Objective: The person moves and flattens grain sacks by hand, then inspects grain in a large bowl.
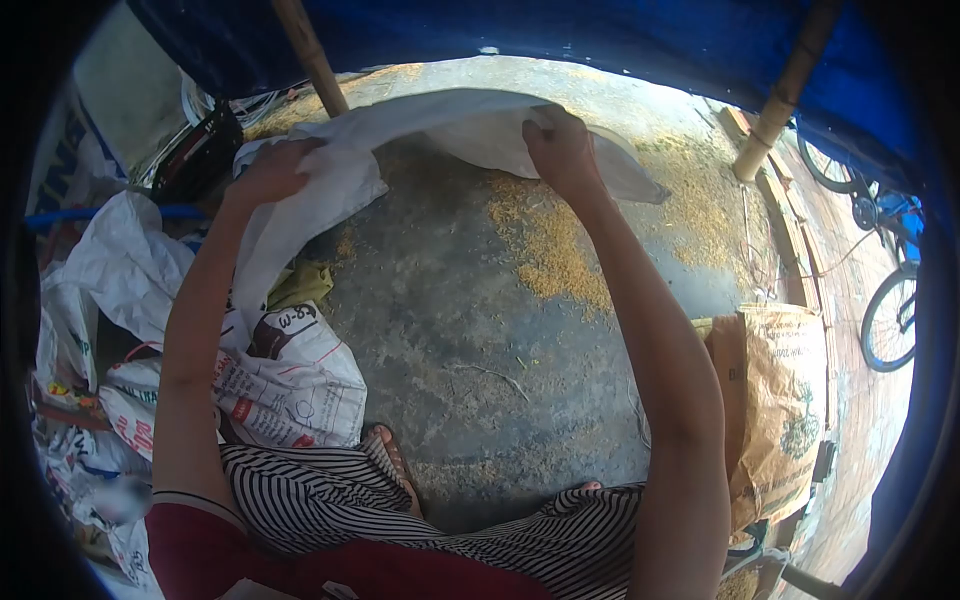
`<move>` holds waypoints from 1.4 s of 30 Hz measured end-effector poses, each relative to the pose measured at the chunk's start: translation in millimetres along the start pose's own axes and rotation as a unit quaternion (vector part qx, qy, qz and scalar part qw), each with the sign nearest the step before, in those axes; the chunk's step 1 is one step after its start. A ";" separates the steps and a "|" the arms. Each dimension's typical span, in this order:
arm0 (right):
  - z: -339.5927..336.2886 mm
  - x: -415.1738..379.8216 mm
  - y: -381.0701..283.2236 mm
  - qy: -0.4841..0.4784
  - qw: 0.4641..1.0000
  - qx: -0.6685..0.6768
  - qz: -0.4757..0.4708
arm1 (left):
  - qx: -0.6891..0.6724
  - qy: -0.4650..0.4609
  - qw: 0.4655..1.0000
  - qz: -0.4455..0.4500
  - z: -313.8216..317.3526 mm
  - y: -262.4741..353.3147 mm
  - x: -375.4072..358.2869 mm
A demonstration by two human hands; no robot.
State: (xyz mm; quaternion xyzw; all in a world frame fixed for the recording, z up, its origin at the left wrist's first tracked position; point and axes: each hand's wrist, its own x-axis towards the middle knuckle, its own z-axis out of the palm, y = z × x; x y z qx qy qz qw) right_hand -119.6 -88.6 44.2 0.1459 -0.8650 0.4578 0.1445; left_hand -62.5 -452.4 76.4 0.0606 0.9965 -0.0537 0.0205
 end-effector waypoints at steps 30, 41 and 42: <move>-93.8 -19.5 -47.1 0.146 0.971 -0.076 -0.174 | -0.664 0.456 0.586 0.090 -128.2 92.4 84.1; -134.3 -18.0 -81.2 0.160 0.987 0.025 -0.014 | -0.578 0.489 0.653 0.024 -119.1 45.6 89.6; -134.6 -16.2 -79.4 0.161 0.987 0.024 -0.014 | -0.579 0.489 0.652 0.025 -117.7 46.0 84.5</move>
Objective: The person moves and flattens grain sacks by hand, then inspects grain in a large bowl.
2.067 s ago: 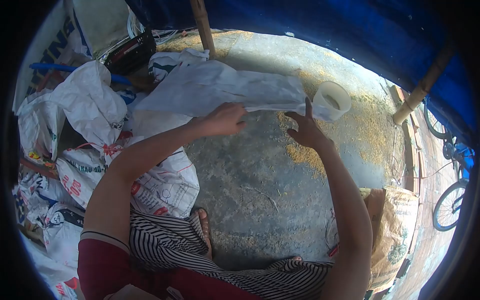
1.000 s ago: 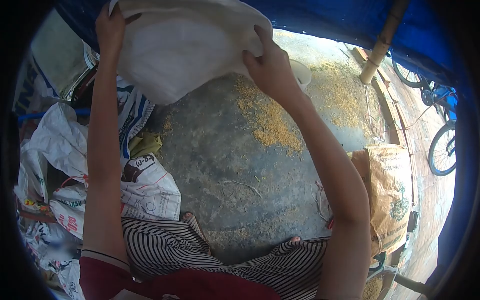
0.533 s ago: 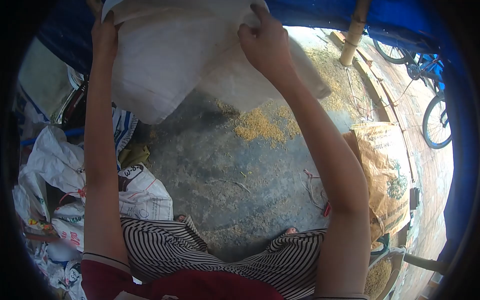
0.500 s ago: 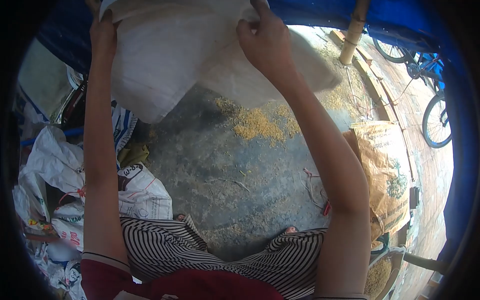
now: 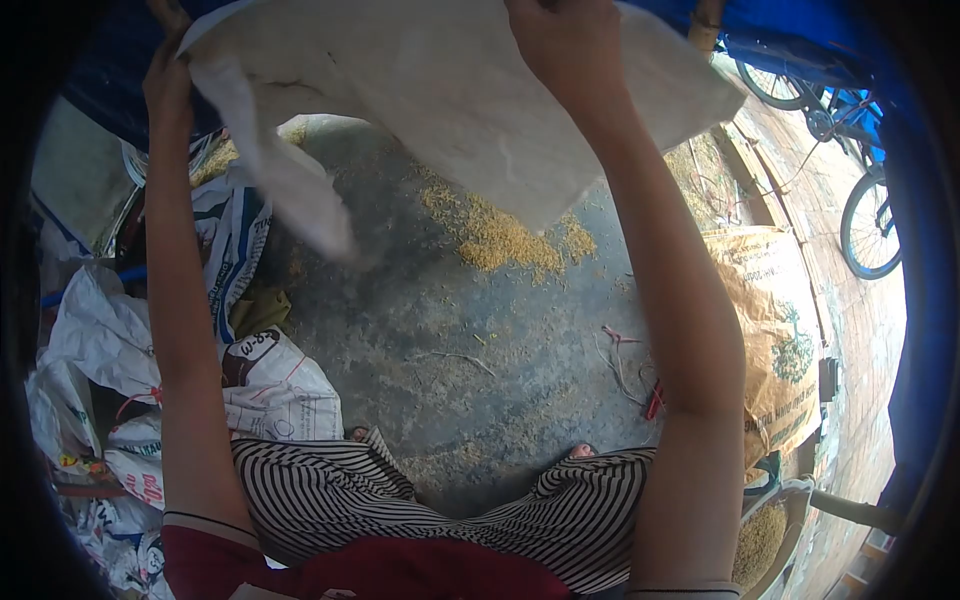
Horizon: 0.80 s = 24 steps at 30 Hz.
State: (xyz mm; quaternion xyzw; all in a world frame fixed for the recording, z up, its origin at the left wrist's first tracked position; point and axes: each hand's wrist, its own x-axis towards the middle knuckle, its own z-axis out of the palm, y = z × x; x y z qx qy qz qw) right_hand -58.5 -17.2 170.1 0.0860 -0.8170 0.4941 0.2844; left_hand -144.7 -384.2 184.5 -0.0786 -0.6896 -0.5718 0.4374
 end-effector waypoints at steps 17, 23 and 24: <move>-108.8 17.4 13.5 -0.031 0.987 -0.014 -0.158 | 0.278 -0.063 0.854 0.435 -13.6 116.8 -15.6; -105.8 -40.5 -2.4 -0.449 0.890 0.063 0.046 | 0.322 -0.362 0.847 0.217 -111.7 69.2 -85.3; -92.7 -50.0 -2.9 -0.537 0.839 0.069 0.057 | 0.331 -0.425 0.832 0.134 -118.4 69.6 -102.5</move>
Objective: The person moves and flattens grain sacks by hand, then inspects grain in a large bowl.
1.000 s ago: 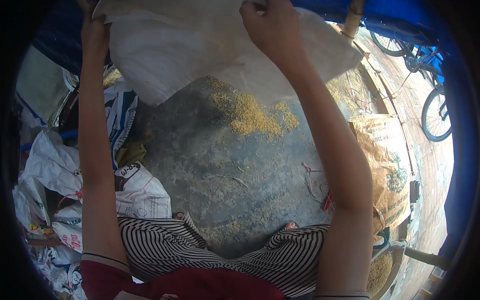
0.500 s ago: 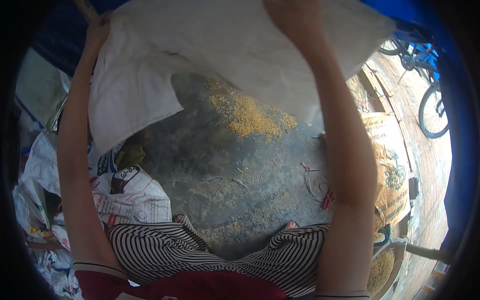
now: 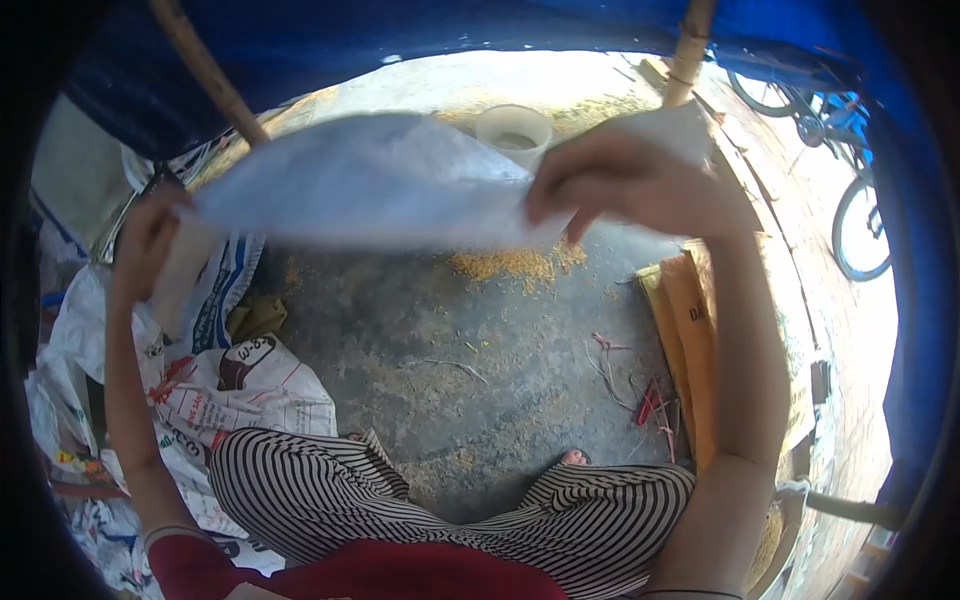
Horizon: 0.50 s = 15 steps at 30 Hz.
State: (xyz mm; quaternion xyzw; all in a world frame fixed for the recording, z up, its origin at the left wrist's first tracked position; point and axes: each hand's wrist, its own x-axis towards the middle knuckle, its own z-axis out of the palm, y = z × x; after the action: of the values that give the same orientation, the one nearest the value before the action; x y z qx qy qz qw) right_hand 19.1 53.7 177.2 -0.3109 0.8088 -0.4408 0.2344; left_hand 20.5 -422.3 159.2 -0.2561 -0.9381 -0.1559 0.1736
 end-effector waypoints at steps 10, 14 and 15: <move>133.3 79.0 78.9 -0.274 0.956 -0.030 0.100 | -0.083 -0.444 0.884 0.121 121.7 29.0 -19.9; 142.9 86.3 82.2 -0.128 0.982 -0.138 0.022 | -0.022 -0.362 0.913 0.187 207.7 96.8 -46.1; 145.7 89.6 83.6 -0.127 0.982 -0.139 0.024 | -0.007 -0.283 0.939 0.197 232.1 101.7 -52.5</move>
State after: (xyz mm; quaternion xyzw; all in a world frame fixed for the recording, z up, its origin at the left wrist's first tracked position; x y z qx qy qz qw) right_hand 27.1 -57.5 22.9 -0.3741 0.8332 -0.2751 0.3002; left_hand 60.2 -272.7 -48.2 -0.4703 -0.8782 -0.0458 -0.0734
